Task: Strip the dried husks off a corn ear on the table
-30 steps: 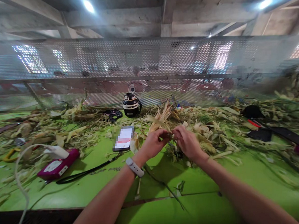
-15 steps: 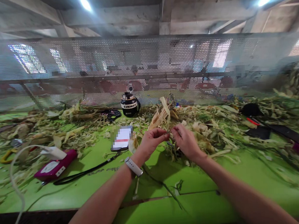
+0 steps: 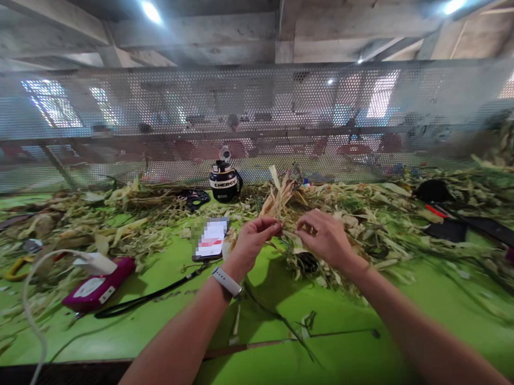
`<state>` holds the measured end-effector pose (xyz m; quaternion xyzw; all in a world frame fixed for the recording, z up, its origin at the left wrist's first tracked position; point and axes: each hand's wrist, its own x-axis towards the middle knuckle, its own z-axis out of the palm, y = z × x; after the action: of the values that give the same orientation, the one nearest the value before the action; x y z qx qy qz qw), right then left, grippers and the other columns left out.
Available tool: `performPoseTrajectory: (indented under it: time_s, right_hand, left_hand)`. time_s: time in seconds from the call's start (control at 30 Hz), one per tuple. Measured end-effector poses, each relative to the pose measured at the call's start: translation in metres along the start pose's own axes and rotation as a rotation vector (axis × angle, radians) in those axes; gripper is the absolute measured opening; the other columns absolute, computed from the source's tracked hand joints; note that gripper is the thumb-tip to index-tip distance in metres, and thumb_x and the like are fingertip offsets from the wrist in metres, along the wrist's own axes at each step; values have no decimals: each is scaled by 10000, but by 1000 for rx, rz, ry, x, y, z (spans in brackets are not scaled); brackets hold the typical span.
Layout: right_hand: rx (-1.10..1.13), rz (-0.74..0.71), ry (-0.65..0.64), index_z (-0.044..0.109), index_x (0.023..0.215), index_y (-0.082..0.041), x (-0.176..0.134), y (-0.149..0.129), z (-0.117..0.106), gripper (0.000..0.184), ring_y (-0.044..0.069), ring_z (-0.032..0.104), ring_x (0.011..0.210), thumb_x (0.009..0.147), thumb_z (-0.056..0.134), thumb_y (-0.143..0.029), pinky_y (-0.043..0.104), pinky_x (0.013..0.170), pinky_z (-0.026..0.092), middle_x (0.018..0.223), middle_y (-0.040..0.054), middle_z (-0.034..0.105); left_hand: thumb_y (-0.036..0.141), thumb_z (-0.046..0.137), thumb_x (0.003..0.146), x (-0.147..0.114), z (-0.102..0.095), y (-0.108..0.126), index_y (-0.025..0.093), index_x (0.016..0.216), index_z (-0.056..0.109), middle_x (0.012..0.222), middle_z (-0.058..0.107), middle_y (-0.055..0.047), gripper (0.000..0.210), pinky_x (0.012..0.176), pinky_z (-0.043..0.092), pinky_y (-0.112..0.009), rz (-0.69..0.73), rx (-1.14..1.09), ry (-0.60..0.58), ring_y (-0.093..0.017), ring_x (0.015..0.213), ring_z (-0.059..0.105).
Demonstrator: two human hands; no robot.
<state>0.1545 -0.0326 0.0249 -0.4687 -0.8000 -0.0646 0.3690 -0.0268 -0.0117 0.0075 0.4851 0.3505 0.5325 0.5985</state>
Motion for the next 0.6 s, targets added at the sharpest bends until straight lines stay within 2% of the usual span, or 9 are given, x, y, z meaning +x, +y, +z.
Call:
performPoseTrajectory:
  time_s: [0.1,0.23,0.37,0.47,0.6]
  right_hand:
    - [258,92,-182,674,853,-176,1,-1,0,153,177,607,754,739,572,-182,305,722,468,825,58,679]
    - [664,267,-315,645,1035,-157,2,-4,1,308,182,629,909,758,515,-190,304,789,487,1013,78,686]
    - [851,355,-419,606,1073,-126,0,-4,9,336,159,636,733,801,526,-306,279,658,497,824,55,699]
    - [741,279,-353,642,959,-135,-1,-1,14,272,149,612,690,829,516,-340,273,644,478,789,44,686]
    - [219,66,-138,655,865,-156,-2,0,11,223,190,596,802,881,465,-272,308,734,445,852,80,674]
  left_hand:
    - [275,796,545,2,-1,-2,123,799,654,725,675,-19,328,651,445,-237,10,-19,13,-100,650,591]
    - [278,783,566,4,-3,-3,120,820,647,765,674,-22,329,702,452,-247,41,-13,-12,-100,688,590]
    - [284,767,590,3,-3,-3,130,815,647,769,668,-12,299,733,452,-251,106,44,-36,-101,711,586]
    - [300,754,605,4,-3,-2,137,822,644,770,667,-12,292,737,458,-264,137,122,-66,-111,715,590]
    - [313,729,632,6,-5,-3,132,822,632,764,655,-25,279,708,465,-271,208,278,-63,-126,705,586]
